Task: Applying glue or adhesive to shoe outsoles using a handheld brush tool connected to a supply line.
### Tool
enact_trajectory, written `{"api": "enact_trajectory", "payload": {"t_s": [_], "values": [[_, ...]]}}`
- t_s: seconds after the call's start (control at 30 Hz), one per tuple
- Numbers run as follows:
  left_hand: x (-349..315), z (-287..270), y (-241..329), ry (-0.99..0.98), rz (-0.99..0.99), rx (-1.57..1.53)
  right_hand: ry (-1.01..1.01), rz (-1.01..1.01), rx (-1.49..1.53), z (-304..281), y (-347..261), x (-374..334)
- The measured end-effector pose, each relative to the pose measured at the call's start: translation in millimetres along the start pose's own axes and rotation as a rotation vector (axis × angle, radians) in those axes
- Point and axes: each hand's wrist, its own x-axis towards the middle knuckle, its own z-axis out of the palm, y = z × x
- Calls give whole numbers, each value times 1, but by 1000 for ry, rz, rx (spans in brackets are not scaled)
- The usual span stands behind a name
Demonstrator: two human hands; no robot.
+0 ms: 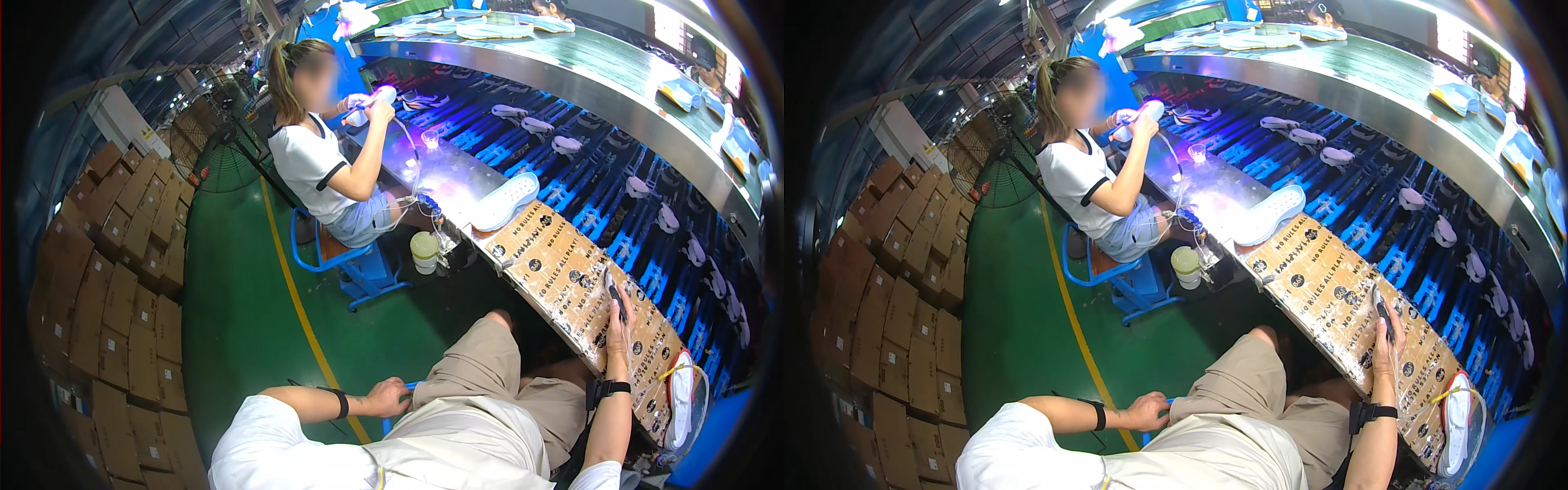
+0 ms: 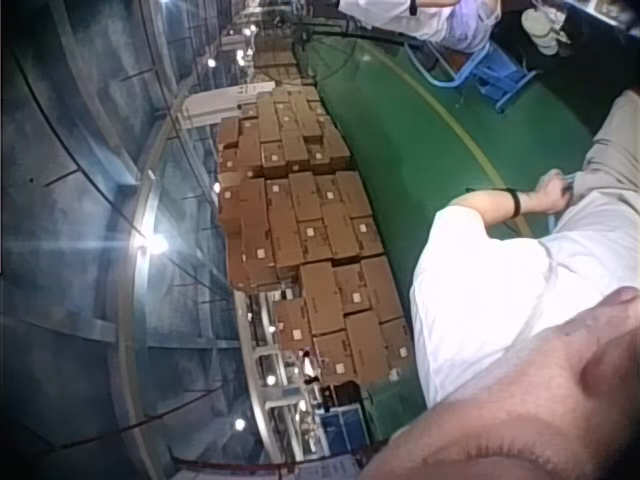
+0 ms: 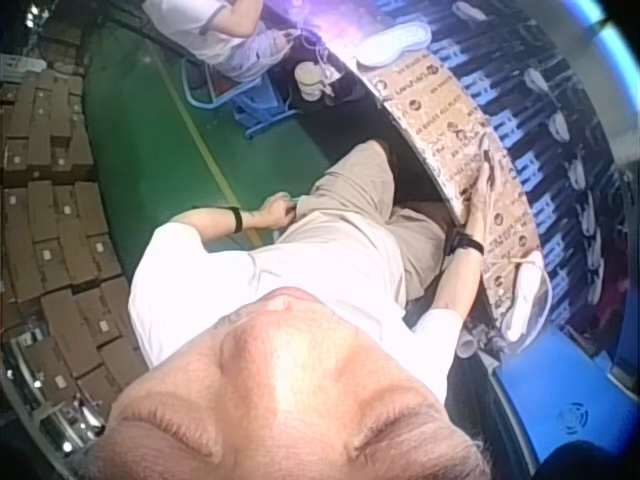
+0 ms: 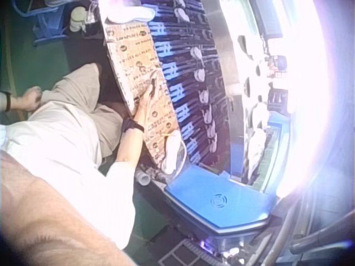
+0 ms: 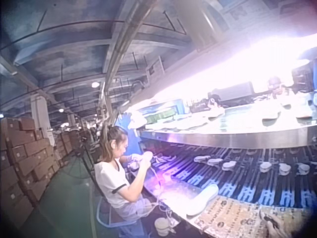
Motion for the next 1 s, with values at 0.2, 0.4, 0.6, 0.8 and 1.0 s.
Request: {"api": "enact_trajectory", "payload": {"t_s": [0.2, 0.4, 0.6, 0.8, 1.0], "values": [[1, -5, 1, -13, -14, 16, 18, -29, -49, 0, 18, 2], [1, -4, -3, -24, -21, 10, 0, 7, -28, 2, 2, 1], [1, 2, -5, 84, 33, -26, -21, 91, -15, -1, -5, 0], [3, -4, -6, 13, -8, 6, -15, 95, -11, 2, -7, 4], [4, 5, -14, 93, 6, -15, -58, 138, -8, 4, -19, 6]]}}
